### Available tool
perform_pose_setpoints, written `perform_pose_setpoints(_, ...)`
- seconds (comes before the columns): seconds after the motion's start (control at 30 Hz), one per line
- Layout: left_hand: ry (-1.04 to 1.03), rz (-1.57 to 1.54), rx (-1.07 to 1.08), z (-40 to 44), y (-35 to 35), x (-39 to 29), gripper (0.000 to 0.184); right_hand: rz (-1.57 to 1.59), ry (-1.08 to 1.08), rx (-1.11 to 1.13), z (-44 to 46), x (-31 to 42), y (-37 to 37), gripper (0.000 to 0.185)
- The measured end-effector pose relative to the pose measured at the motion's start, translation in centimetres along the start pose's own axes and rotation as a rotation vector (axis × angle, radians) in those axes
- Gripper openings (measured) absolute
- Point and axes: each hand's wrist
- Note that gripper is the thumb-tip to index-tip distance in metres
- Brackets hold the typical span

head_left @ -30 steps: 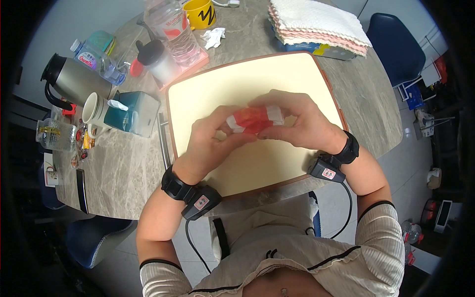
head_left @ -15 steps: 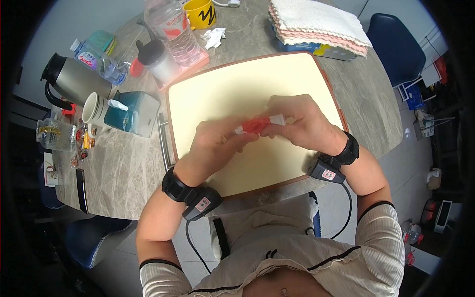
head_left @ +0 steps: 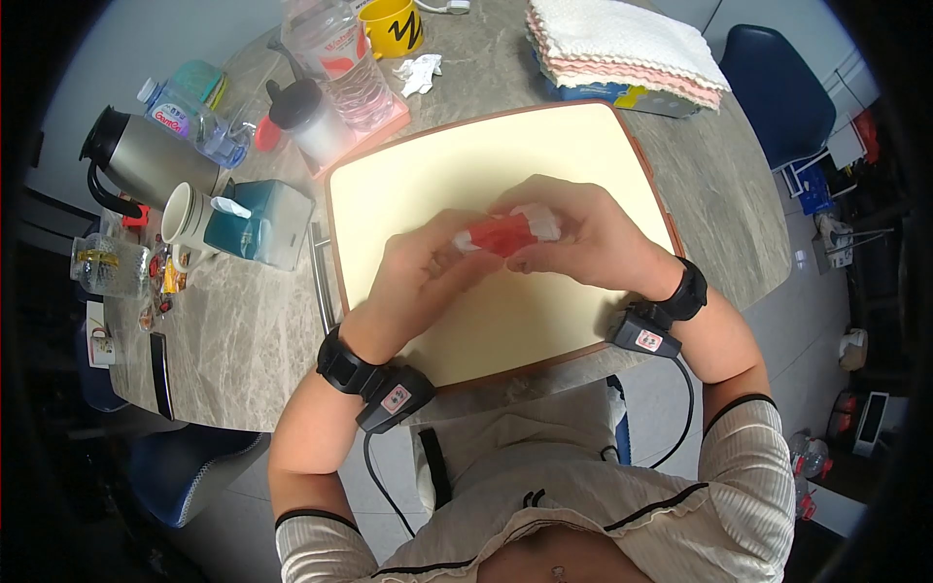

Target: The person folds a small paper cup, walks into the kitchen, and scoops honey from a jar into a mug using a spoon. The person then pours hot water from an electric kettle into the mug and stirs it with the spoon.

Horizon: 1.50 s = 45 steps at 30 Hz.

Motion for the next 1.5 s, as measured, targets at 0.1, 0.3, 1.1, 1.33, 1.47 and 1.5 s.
perform_pose_setpoints(0.1,-0.031,0.064,0.011,0.1,-0.1,0.0,0.034,0.171,-0.097,0.017,0.0,0.9,-0.1,0.029)
perform_pose_setpoints(0.3,0.028,0.091,0.017,0.0,-0.3,0.3,0.041,0.154,-0.104,0.041,0.1,0.5,-0.1,0.022)
perform_pose_setpoints(1.1,-0.122,0.178,0.085,0.3,-0.4,-0.1,0.022,0.16,-0.015,0.029,-0.3,1.1,-0.2,0.022)
perform_pose_setpoints(1.33,0.044,0.026,0.085,0.0,0.1,0.3,0.024,0.089,0.141,-0.036,-0.1,0.1,-0.3,0.021)
perform_pose_setpoints(1.47,0.066,0.052,0.052,-0.1,0.2,0.1,0.025,0.015,0.112,-0.039,-0.1,0.2,-0.3,0.028)
perform_pose_setpoints(1.5,0.045,0.08,0.029,-0.1,0.1,0.0,0.025,0.005,0.027,0.001,-0.2,1.0,-0.1,0.03)
Point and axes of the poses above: each hand's wrist, its own z-axis towards the middle knuckle, its own y-axis out of the back of the hand, x = y × z, and after that the axes turned 6 degrees about -y, right-handed
